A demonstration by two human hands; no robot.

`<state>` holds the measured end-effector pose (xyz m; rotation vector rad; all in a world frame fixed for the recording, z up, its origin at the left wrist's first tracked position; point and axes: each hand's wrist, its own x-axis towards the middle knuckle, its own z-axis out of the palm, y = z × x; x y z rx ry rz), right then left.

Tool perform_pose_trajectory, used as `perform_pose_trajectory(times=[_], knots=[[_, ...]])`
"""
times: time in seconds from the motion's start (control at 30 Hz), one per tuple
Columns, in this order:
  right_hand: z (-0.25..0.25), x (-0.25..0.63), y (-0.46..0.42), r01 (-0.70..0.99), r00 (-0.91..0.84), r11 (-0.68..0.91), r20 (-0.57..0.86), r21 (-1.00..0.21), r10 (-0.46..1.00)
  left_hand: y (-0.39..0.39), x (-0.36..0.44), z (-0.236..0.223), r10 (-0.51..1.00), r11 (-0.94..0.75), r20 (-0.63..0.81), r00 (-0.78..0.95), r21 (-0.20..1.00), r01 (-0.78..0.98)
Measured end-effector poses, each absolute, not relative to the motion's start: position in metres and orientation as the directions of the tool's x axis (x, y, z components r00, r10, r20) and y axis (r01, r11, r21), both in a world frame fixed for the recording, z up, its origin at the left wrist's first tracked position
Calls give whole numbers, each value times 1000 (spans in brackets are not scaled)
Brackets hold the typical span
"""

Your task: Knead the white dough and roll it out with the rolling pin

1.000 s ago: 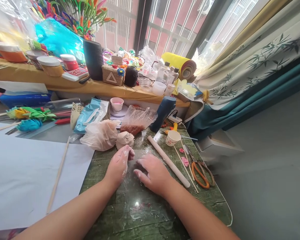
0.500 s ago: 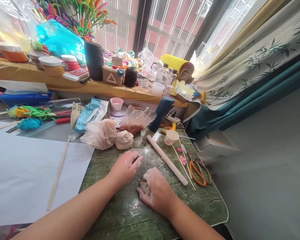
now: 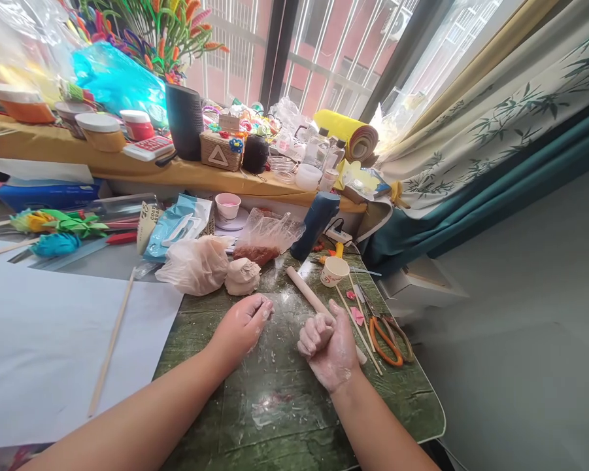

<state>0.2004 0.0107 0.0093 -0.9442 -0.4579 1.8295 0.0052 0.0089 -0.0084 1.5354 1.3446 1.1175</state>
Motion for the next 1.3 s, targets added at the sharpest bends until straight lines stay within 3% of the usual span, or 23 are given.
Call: perform_pose_trajectory(times=[0.27,0.43,0.53,0.63,0.7,0.8,0.9,0.97,1.03,1.3], knots=[[-11,196,12,-511,-176,-345,-296,-787,939,10,3,-10,992,-122,110,58,950,287],[-4,193,12,-433,-178,-285,-229,-855,957,6,5,-9,986,-168,160,53,898,407],[13,188,0,-361,-286,-292,-193,-886,939,-3,10,-5,943,-330,311,119,825,458],[30,183,-19,-298,-426,-293,-148,-908,893,-14,18,3,866,-495,383,321,744,449],[35,183,-29,-300,-520,-332,-139,-894,843,-19,23,8,841,-529,367,399,716,456],[29,191,-30,-261,-628,-491,-240,-831,740,-19,24,11,889,-450,312,334,732,513],[9,207,-16,-207,-421,-458,-344,-864,839,-10,18,7,954,-297,234,185,800,521],[-7,217,-4,-203,-196,-309,-270,-929,943,-3,13,4,978,-208,180,104,841,499],[-20,224,5,-207,-77,-191,-178,-960,981,3,10,0,988,-153,150,45,861,485],[-36,229,7,-264,-71,-135,-120,-955,990,7,15,-5,976,-199,210,51,783,589]])
